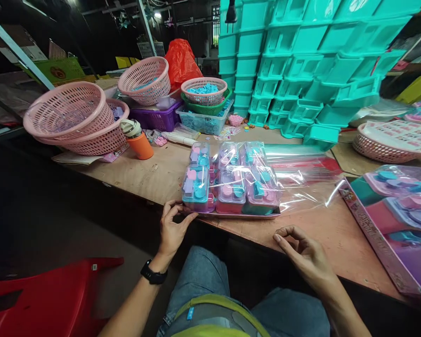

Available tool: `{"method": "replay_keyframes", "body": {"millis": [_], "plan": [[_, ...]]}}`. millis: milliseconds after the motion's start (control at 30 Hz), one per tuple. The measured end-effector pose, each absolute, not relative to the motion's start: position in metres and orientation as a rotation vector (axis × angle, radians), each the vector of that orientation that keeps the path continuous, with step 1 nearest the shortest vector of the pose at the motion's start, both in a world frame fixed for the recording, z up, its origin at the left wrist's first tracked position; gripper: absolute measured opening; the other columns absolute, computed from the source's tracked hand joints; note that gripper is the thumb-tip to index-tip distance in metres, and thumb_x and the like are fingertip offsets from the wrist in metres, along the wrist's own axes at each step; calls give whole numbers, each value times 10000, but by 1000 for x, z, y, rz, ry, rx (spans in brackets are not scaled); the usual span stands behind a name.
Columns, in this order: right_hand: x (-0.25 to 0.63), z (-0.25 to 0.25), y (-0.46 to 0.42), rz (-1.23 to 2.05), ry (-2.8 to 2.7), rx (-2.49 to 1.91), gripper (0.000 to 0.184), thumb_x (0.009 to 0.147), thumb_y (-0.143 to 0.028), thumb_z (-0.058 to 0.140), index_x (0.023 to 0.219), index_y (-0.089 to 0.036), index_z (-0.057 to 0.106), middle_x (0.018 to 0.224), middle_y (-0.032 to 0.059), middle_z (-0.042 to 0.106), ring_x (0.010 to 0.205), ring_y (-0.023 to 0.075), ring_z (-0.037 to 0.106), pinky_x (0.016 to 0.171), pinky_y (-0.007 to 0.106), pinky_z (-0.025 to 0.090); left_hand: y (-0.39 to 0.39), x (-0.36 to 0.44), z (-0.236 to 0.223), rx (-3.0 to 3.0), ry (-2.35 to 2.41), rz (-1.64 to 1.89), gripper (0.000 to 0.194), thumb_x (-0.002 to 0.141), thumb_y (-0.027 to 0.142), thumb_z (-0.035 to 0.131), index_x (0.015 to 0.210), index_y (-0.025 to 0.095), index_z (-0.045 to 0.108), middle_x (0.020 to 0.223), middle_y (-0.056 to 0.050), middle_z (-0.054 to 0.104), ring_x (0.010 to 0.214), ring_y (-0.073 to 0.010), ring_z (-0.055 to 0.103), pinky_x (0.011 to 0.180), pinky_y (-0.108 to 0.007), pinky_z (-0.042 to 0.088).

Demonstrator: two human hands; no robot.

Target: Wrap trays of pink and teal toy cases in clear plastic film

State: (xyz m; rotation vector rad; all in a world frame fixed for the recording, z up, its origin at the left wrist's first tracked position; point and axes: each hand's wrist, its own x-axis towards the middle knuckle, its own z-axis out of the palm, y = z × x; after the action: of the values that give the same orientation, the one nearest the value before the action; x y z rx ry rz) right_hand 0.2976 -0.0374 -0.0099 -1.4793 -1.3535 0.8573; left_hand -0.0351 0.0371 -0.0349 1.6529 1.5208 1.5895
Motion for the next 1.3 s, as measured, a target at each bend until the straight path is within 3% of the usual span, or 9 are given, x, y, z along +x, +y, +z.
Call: {"method": "replay_keyframes", "body": {"millis": [200, 367, 633, 867, 1300], "plan": [[295, 10, -42, 910, -1441, -1384, 337, 865, -524, 735, 738, -216, 683, 680, 23, 634, 612, 148, 619, 559, 220, 524, 37, -36, -32, 1665, 1542, 1545, 209, 754, 409, 865, 736, 225, 766, 1024, -54, 651, 977, -216, 660, 753, -294, 517], [304, -6, -38, 910, -1452, -1416, 336, 887, -532, 714, 768, -222, 667, 704, 14, 632, 639, 150, 639, 582, 228, 526, 36, -38, -30, 1673, 1545, 1531, 215, 755, 425, 861, 739, 229, 774, 1016, -56, 662, 1000, -226, 660, 749, -294, 519], [301, -29, -20, 340, -1605, -1531, 340, 954, -556, 593, 827, -251, 673, 813, 49, 686, 735, 220, 685, 662, 351, 518, 38, -37, -29, 1702, 1553, 1561, 254, 755, 474, 851, 723, 233, 775, 988, -49, 666, 962, -216, 672, 731, -293, 530], [287, -32, -18, -177, -1716, -1498, 230, 1034, -391, 542, 874, -250, 628, 832, 51, 699, 814, 246, 636, 732, 372, 415, 38, -39, -31, 1718, 1569, 1547, 248, 760, 466, 848, 720, 235, 770, 980, -50, 662, 1003, -227, 666, 740, -297, 525], [283, -38, -15, -231, -1692, -1543, 230, 1047, -393, 531, 901, -244, 629, 816, 48, 712, 826, 257, 619, 766, 380, 359, 38, -39, -32, 1712, 1572, 1543, 275, 758, 487, 852, 716, 229, 767, 1004, -56, 658, 1005, -224, 663, 738, -284, 520]]}}
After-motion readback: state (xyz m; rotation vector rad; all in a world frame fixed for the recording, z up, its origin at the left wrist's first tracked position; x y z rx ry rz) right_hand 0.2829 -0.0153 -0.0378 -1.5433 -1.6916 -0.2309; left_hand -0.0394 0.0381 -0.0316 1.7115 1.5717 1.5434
